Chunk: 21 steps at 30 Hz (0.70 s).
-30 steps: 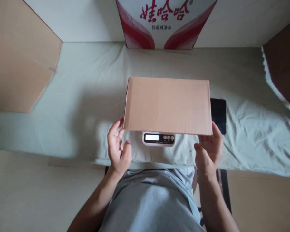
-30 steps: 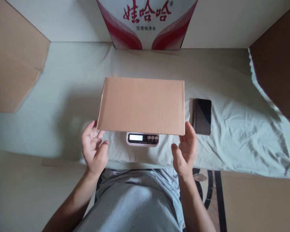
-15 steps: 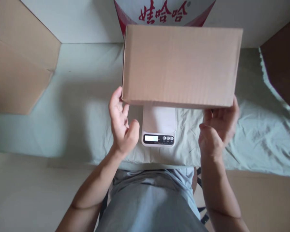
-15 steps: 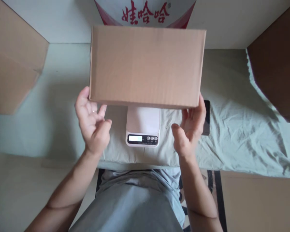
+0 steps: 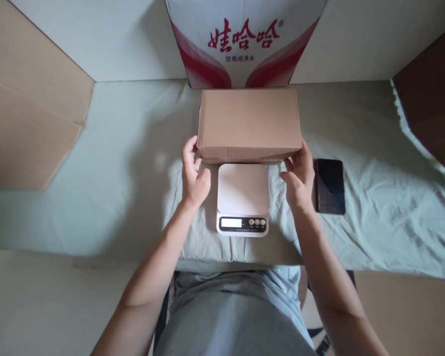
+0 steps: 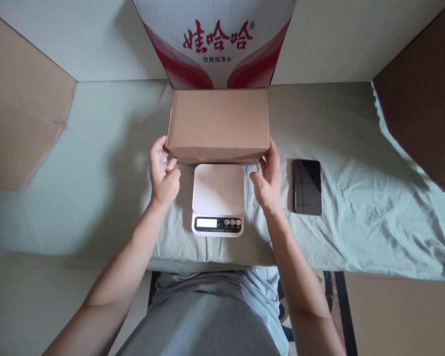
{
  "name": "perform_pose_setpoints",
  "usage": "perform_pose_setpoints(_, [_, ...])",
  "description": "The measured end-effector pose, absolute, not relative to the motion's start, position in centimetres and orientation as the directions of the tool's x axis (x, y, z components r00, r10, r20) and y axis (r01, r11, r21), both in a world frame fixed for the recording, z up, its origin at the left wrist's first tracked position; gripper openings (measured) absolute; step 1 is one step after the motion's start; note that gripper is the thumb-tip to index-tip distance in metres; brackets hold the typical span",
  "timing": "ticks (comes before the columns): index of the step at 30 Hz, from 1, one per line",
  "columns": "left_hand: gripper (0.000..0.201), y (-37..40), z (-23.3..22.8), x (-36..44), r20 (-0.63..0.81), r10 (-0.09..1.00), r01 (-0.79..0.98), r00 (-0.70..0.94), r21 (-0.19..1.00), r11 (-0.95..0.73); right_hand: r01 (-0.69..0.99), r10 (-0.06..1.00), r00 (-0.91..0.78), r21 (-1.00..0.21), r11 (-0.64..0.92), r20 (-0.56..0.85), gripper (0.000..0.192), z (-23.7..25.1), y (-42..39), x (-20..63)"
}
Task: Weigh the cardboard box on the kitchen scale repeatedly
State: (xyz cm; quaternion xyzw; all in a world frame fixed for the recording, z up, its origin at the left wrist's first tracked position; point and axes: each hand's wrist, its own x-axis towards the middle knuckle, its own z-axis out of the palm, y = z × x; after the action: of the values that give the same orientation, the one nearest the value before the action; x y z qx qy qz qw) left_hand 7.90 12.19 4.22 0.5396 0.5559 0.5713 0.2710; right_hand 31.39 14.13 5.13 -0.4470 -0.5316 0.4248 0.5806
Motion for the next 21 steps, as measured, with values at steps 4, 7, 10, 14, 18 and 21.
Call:
perform_pose_setpoints(4, [0.065,11.8,3.4,7.3,0.282,0.926,0.290,-0.251,0.934,-0.206,-0.043,0.971,0.089,-0.974,0.224,0.220,0.071,4.1,14.2,32.0])
perform_pose_setpoints(7, [0.072,11.3,2.2,6.5,0.209,0.931,0.304,-0.300,0.946,-0.114,-0.034,0.977,0.135,-0.985,0.171,0.165,0.072,3.3,14.2,32.5])
perform_pose_setpoints(10, [0.072,11.0,0.4,5.7,0.126,0.924,0.283,-0.360,0.959,-0.020,-0.027,0.980,0.176,-0.994,0.102,0.095,0.072,2.3,14.0,33.1])
perform_pose_setpoints(14, [0.066,11.1,-1.2,5.1,0.059,0.905,0.222,-0.420,0.974,0.039,-0.054,0.972,0.234,-0.997,0.049,0.035,0.068,0.4,14.0,33.8])
perform_pose_setpoints(18, [0.062,11.3,-1.2,5.1,0.033,0.898,0.246,-0.440,0.966,0.084,-0.113,0.956,0.293,-0.991,0.068,0.032,0.068,-1.2,14.3,34.1])
perform_pose_setpoints(21, [0.060,11.2,-0.9,5.0,0.059,0.900,0.301,-0.432,0.950,0.082,-0.105,0.945,0.317,-0.987,0.118,0.079,0.068,-1.9,14.5,34.2])
